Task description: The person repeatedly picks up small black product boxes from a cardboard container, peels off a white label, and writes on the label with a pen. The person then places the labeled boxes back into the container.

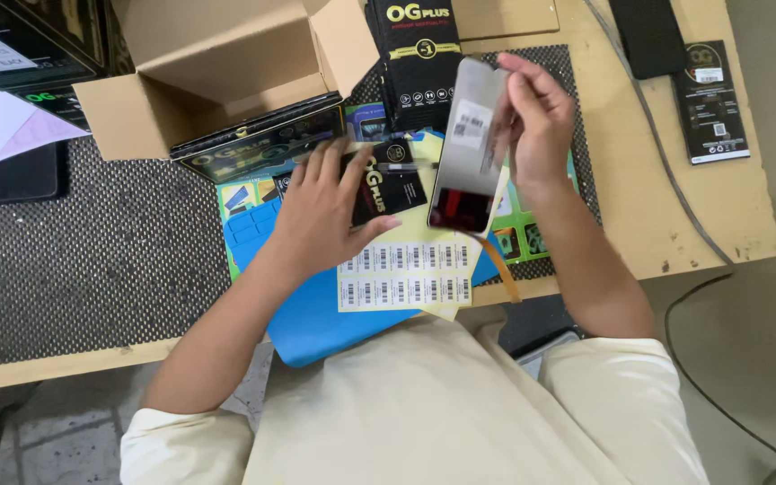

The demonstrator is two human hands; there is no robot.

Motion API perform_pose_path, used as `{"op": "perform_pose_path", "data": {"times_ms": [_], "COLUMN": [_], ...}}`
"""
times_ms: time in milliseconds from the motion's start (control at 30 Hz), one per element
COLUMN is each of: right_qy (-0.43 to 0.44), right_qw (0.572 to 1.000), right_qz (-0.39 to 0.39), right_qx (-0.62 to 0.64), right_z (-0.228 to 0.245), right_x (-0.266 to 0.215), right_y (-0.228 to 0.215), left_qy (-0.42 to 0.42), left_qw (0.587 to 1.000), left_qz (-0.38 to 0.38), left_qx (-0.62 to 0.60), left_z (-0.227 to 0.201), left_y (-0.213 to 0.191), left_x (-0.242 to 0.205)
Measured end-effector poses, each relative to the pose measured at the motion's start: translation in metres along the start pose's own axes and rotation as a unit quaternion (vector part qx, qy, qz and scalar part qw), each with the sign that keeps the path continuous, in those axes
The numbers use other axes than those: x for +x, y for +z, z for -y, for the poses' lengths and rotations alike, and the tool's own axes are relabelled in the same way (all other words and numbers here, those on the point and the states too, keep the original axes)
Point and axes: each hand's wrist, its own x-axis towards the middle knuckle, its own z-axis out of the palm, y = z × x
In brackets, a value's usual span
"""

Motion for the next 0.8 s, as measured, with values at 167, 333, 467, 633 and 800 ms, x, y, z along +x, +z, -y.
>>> {"op": "perform_pose_path", "data": {"times_ms": [167, 333, 467, 633, 800], "right_qy": [0.046, 0.027, -0.026, -0.091, -0.103], "right_qw": [0.990, 0.986, 0.979, 0.973, 0.975], "right_qz": [-0.115, -0.145, -0.171, -0.183, -0.167], "right_qx": [0.070, 0.080, 0.111, 0.107, 0.105], "right_z": [0.001, -0.001, -0.006, -0.013, -0.017], "right_x": [0.012, 0.010, 0.012, 0.009, 0.007], "right_y": [-0.003, -0.004, -0.007, -0.012, -0.014], "left_qy": [-0.041, -0.067, -0.085, -0.082, -0.028], "left_qw": [0.989, 0.985, 0.991, 0.990, 0.983], "left_qz": [0.069, 0.021, -0.036, -0.111, -0.173], "left_qx": [0.123, 0.158, 0.098, 0.005, 0.059], "left_z": [0.013, 0.003, -0.002, -0.005, -0.004], "left_y": [0.029, -0.002, -0.021, -0.025, -0.019], "left_x": [-0.009, -0.004, 0.001, 0.002, -0.001]}}
